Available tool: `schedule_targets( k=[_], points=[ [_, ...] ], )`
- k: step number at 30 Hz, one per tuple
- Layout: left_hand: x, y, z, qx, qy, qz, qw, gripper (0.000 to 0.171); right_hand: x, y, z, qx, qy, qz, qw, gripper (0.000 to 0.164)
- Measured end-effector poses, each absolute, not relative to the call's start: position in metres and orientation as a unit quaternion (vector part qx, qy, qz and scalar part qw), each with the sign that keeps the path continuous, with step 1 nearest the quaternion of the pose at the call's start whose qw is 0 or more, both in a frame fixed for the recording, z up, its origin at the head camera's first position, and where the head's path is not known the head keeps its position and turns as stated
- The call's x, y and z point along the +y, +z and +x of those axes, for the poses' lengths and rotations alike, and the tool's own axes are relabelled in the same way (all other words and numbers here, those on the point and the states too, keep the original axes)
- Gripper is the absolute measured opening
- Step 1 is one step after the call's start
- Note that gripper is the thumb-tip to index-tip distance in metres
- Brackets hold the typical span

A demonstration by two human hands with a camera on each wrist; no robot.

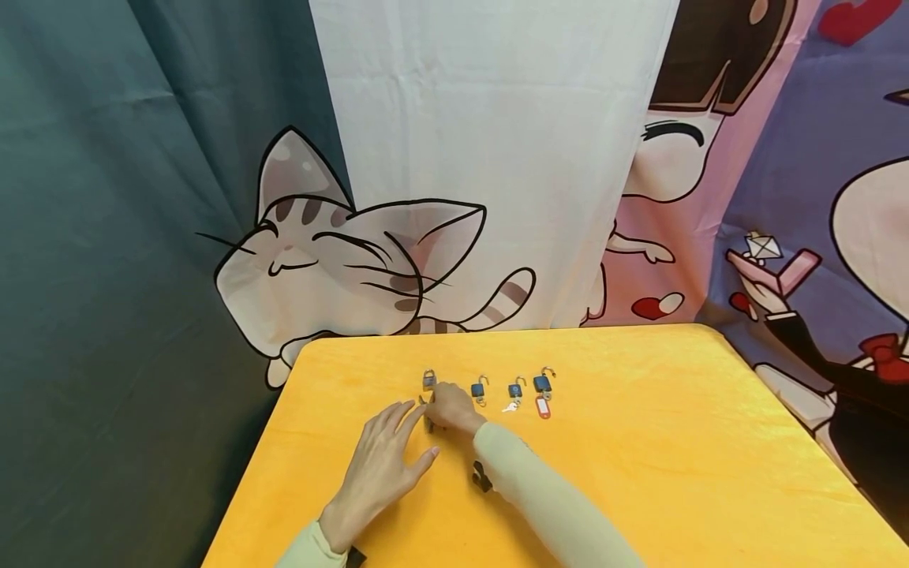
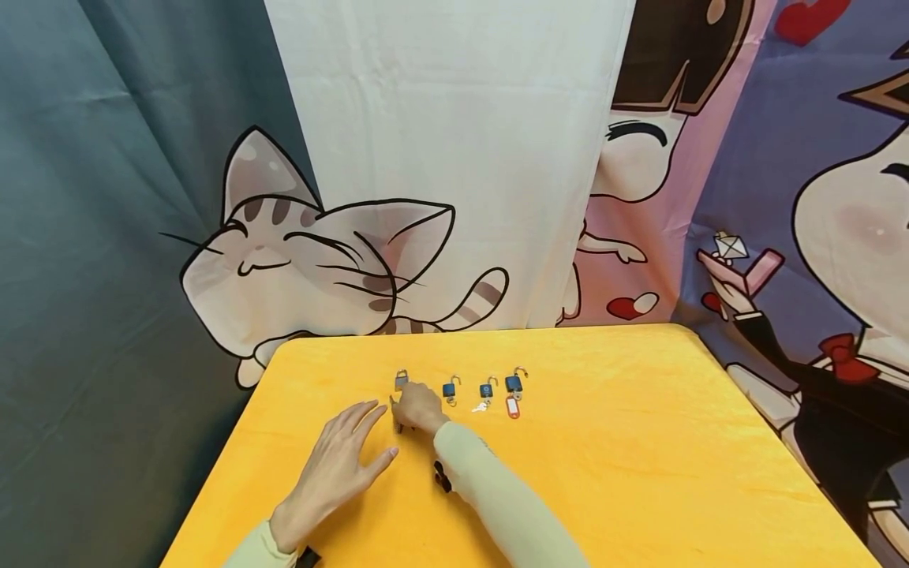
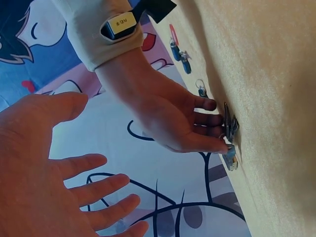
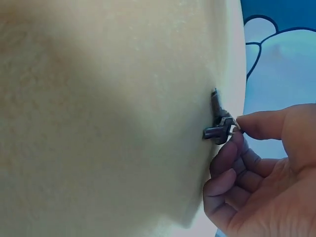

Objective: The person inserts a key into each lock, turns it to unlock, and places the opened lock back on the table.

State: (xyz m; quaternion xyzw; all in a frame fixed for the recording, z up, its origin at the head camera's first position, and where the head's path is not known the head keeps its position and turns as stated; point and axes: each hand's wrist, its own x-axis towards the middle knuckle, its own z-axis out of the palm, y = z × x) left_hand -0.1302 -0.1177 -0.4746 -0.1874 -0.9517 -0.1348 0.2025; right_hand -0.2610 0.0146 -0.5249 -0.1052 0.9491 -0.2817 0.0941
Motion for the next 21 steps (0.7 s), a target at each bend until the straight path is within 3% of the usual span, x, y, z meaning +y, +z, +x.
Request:
schedule_targets(
  k=[10, 21],
  points=[
    [-0.119, -0.473, -0.135, -0.946, -0.144, -0.195, 0.216, 0.063, 0.037, -0.503, -0.256, 0.934, -0.319, -0.143, 0.065, 0.048],
    [-0.116, -0.461, -0.143, -0.94, -0.161, -0.2, 0.224, 0.062, 0.068, -0.473, -0.252, 0.928, -0.34, -0.151, 0.016, 0.023]
  ],
)
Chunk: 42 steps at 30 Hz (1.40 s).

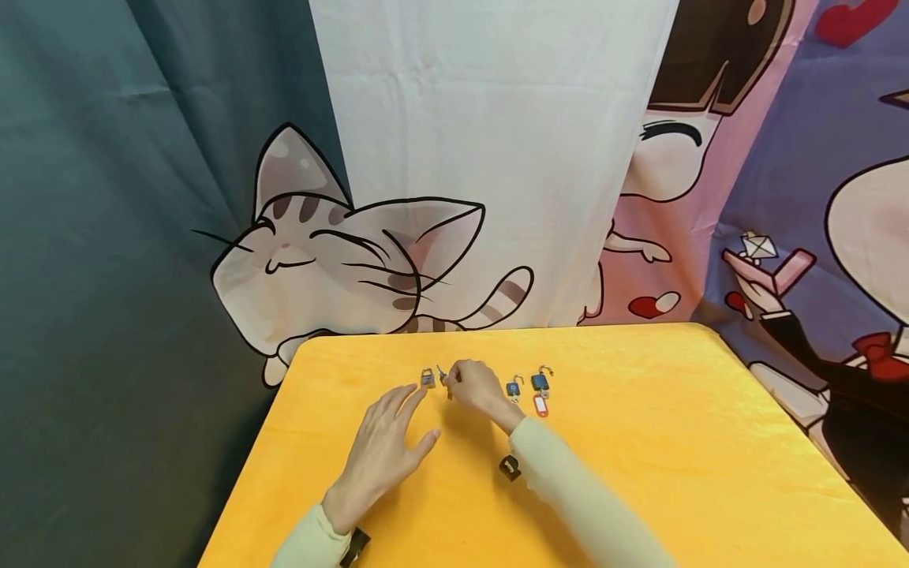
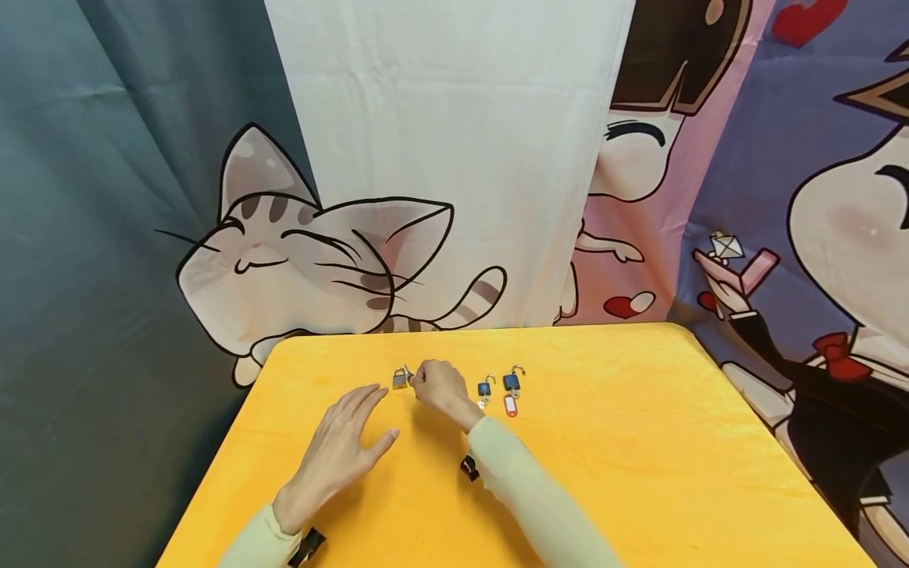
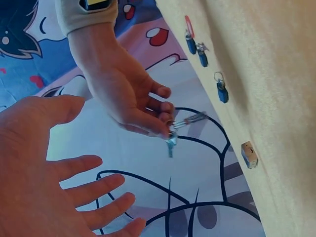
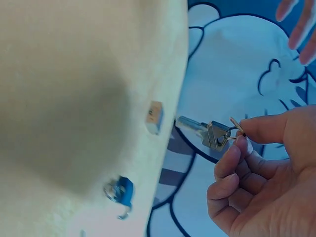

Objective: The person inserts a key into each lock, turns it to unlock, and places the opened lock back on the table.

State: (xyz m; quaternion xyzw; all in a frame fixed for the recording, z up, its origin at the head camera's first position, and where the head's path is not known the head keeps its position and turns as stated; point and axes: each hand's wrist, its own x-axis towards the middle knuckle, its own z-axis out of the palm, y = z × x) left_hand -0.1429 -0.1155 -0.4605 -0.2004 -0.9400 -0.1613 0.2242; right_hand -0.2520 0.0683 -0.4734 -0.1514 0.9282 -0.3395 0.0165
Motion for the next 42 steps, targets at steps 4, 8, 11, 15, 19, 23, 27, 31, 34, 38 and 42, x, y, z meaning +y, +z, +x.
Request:
schedule_targets(
  k=[4, 8, 11, 15, 19, 23, 27, 31, 34, 38, 42],
  points=[
    [-0.114, -0.457, -0.146, -0.937, -0.17, -0.202, 0.228, 0.063, 0.078, -0.462, -0.248, 0.925, -0.347, -0.154, -0.002, 0.019],
    [-0.111, -0.452, -0.15, -0.93, -0.186, -0.206, 0.239, 0.061, 0.088, -0.451, -0.242, 0.921, -0.355, -0.158, -0.008, 0.019],
    [-0.108, -0.449, -0.153, -0.923, -0.202, -0.214, 0.248, 0.056, 0.096, -0.441, -0.236, 0.921, -0.357, -0.154, -0.013, 0.019],
    [-0.101, -0.442, -0.157, -0.917, -0.219, -0.22, 0.249, 0.055, 0.106, -0.429, -0.229, 0.92, -0.356, -0.158, -0.036, 0.017],
    [-0.093, -0.435, -0.16, -0.919, -0.233, -0.217, 0.234, 0.058, 0.118, -0.419, -0.223, 0.918, -0.358, -0.16, -0.06, 0.016],
    [-0.085, -0.429, -0.163, -0.915, -0.243, -0.221, 0.232, 0.057, 0.129, -0.41, -0.218, 0.916, -0.362, -0.156, -0.071, 0.016],
    [-0.078, -0.424, -0.165, -0.908, -0.255, -0.229, 0.241, 0.056, 0.139, -0.403, -0.211, 0.909, -0.378, -0.159, -0.078, 0.014],
    [-0.071, -0.419, -0.166, -0.902, -0.275, -0.231, 0.239, 0.056, 0.147, -0.399, -0.204, 0.903, -0.376, -0.181, -0.103, 0.012],
    [-0.066, -0.416, -0.165, -0.898, -0.299, -0.227, 0.23, 0.056, 0.152, -0.397, -0.199, 0.9, -0.363, -0.205, -0.126, 0.011],
    [-0.06, -0.412, -0.165, -0.885, -0.344, -0.227, 0.216, 0.052, 0.158, -0.392, -0.192, 0.895, -0.351, -0.234, -0.147, 0.008],
    [-0.056, -0.408, -0.164, -0.864, -0.391, -0.24, 0.209, 0.046, 0.162, -0.385, -0.181, 0.887, -0.34, -0.263, -0.17, 0.005]
  ],
)
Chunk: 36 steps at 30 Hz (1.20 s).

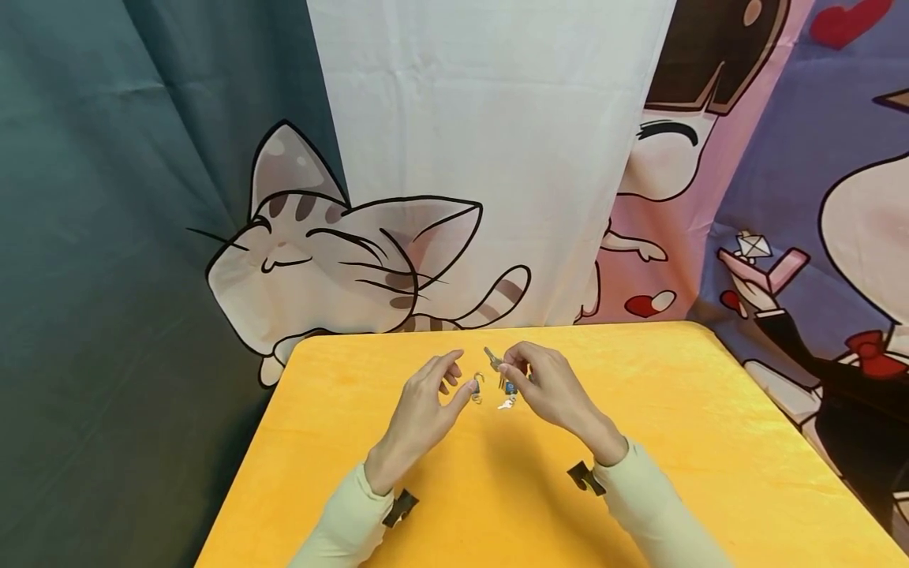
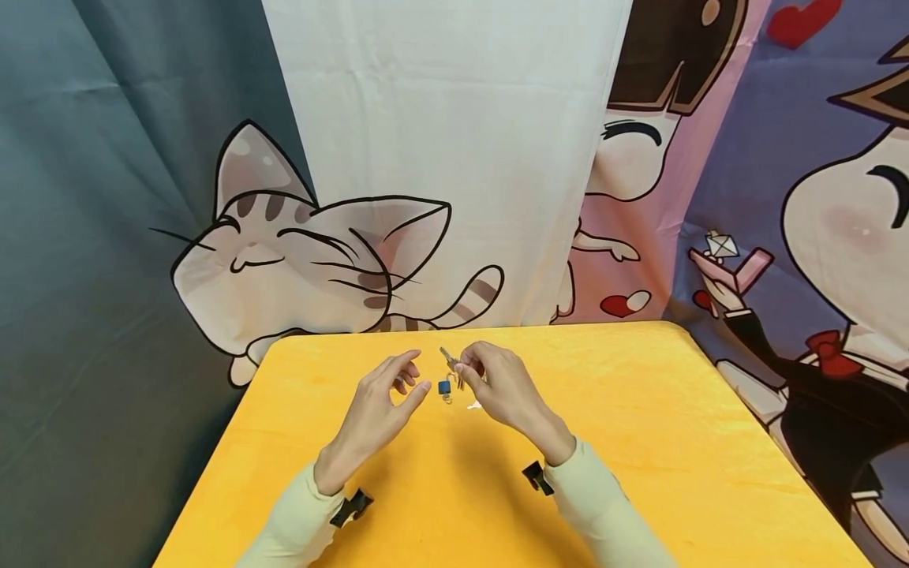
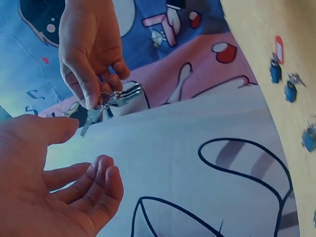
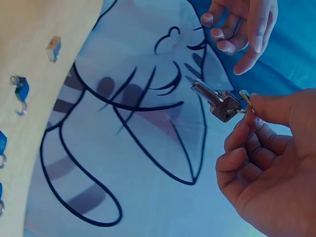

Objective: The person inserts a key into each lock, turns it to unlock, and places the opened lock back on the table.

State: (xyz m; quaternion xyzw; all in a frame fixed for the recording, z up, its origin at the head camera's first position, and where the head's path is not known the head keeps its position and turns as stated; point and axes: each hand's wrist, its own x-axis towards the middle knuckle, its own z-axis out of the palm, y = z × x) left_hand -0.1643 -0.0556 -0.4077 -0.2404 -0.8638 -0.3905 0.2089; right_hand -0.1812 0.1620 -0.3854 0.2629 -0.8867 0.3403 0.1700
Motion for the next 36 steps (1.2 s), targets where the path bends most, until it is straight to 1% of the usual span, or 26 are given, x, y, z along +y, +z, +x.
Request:
schedule_targets(
  k=[8, 17, 25, 31, 36],
  points=[
    [-0.052, -0.399, -0.156, -0.848, -0.397, -0.261, 0.235, 0.036, 0.162, -0.373, -0.163, -0.86, 0.326, 0.331, 0.212, 0.007],
    [-0.053, -0.391, -0.145, -0.81, -0.431, -0.309, 0.25, 0.03, 0.158, -0.365, -0.149, -0.842, 0.305, 0.377, 0.236, 0.012],
    [-0.053, -0.387, -0.142, -0.781, -0.449, -0.34, 0.272, 0.02, 0.155, -0.366, -0.147, -0.838, 0.289, 0.392, 0.247, 0.011],
    [-0.054, -0.388, -0.142, -0.775, -0.456, -0.344, 0.27, 0.013, 0.153, -0.366, -0.146, -0.836, 0.28, 0.398, 0.254, 0.012],
    [-0.054, -0.39, -0.144, -0.761, -0.462, -0.36, 0.279, 0.011, 0.151, -0.367, -0.145, -0.834, 0.283, 0.4, 0.252, 0.014]
  ],
)
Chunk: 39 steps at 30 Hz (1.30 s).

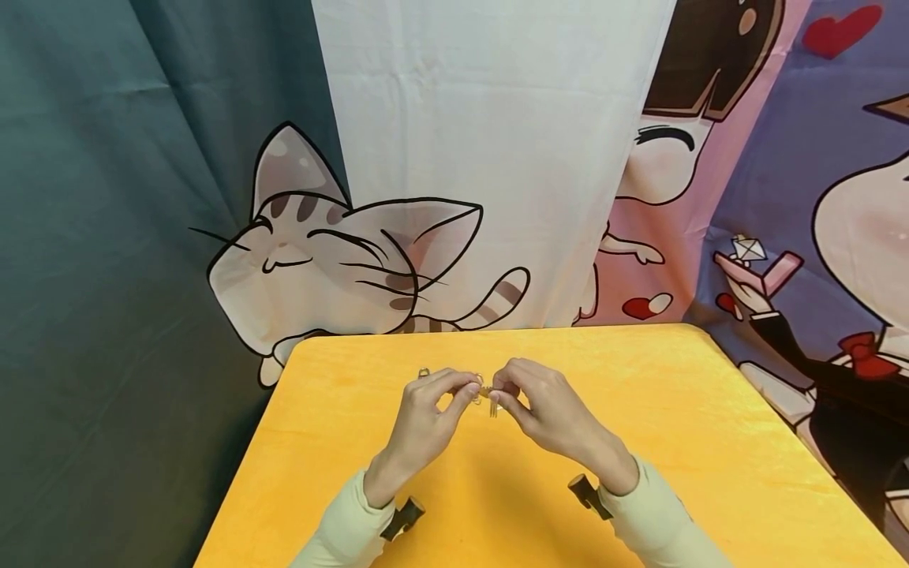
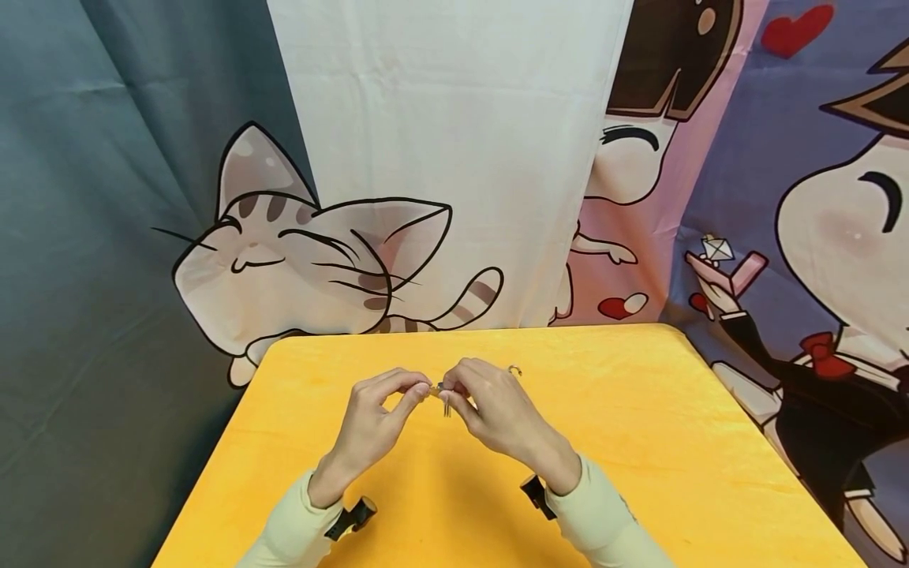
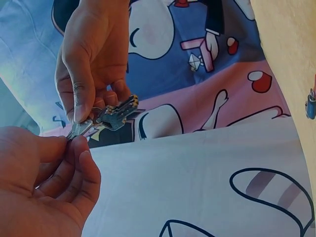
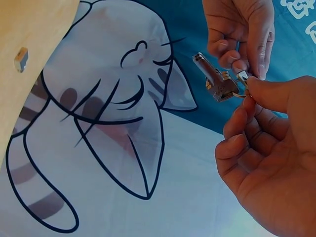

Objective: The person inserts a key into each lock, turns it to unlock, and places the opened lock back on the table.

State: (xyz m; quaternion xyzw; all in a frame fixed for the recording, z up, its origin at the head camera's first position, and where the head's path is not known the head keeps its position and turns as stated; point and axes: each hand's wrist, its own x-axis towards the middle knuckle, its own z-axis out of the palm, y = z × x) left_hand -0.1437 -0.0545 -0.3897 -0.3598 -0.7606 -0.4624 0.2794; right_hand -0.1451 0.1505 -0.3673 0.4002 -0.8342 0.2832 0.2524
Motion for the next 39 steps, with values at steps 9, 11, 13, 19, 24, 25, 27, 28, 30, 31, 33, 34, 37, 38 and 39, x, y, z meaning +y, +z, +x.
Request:
schedule_targets(
  k=[9, 11, 13, 19, 24, 25, 27, 28, 30, 31, 33, 34, 37, 38, 39],
  points=[
    [-0.055, -0.387, -0.143, -0.757, -0.466, -0.364, 0.277, 0.011, 0.15, -0.367, -0.143, -0.844, 0.295, 0.378, 0.241, 0.011],
    [-0.055, -0.386, -0.144, -0.758, -0.465, -0.363, 0.279, 0.01, 0.15, -0.367, -0.144, -0.838, 0.303, 0.378, 0.251, 0.01],
    [-0.055, -0.386, -0.144, -0.757, -0.466, -0.362, 0.281, 0.01, 0.15, -0.367, -0.144, -0.828, 0.318, 0.377, 0.265, 0.011],
    [-0.054, -0.385, -0.145, -0.754, -0.466, -0.361, 0.289, 0.01, 0.145, -0.377, -0.146, -0.801, 0.391, 0.346, 0.294, 0.012],
    [-0.054, -0.384, -0.143, -0.759, -0.473, -0.351, 0.279, 0.009, 0.139, -0.391, -0.145, -0.792, 0.441, 0.317, 0.278, 0.015],
    [-0.053, -0.384, -0.143, -0.759, -0.474, -0.349, 0.278, 0.009, 0.137, -0.394, -0.145, -0.791, 0.446, 0.316, 0.273, 0.016],
    [-0.053, -0.384, -0.143, -0.759, -0.476, -0.348, 0.276, 0.009, 0.135, -0.399, -0.144, -0.792, 0.449, 0.318, 0.265, 0.018],
    [-0.053, -0.385, -0.143, -0.758, -0.476, -0.349, 0.278, 0.01, 0.134, -0.4, -0.144, -0.791, 0.45, 0.322, 0.262, 0.019],
    [-0.053, -0.386, -0.143, -0.757, -0.478, -0.35, 0.278, 0.01, 0.132, -0.403, -0.143, -0.789, 0.451, 0.327, 0.259, 0.02],
    [-0.053, -0.386, -0.143, -0.756, -0.478, -0.35, 0.278, 0.01, 0.131, -0.404, -0.143, -0.789, 0.45, 0.328, 0.259, 0.02],
    [-0.053, -0.387, -0.144, -0.754, -0.478, -0.353, 0.281, 0.01, 0.13, -0.405, -0.143, -0.787, 0.451, 0.332, 0.26, 0.02],
    [-0.053, -0.387, -0.144, -0.753, -0.478, -0.353, 0.281, 0.01, 0.129, -0.405, -0.143, -0.786, 0.451, 0.333, 0.26, 0.02],
    [-0.053, -0.386, -0.144, -0.755, -0.479, -0.35, 0.279, 0.01, 0.128, -0.405, -0.143, -0.782, 0.452, 0.337, 0.264, 0.018],
    [-0.053, -0.386, -0.144, -0.756, -0.48, -0.348, 0.278, 0.009, 0.128, -0.405, -0.143, -0.781, 0.454, 0.339, 0.265, 0.018],
    [-0.053, -0.386, -0.144, -0.756, -0.48, -0.347, 0.278, 0.009, 0.128, -0.406, -0.143, -0.779, 0.455, 0.341, 0.265, 0.018]
  ],
)
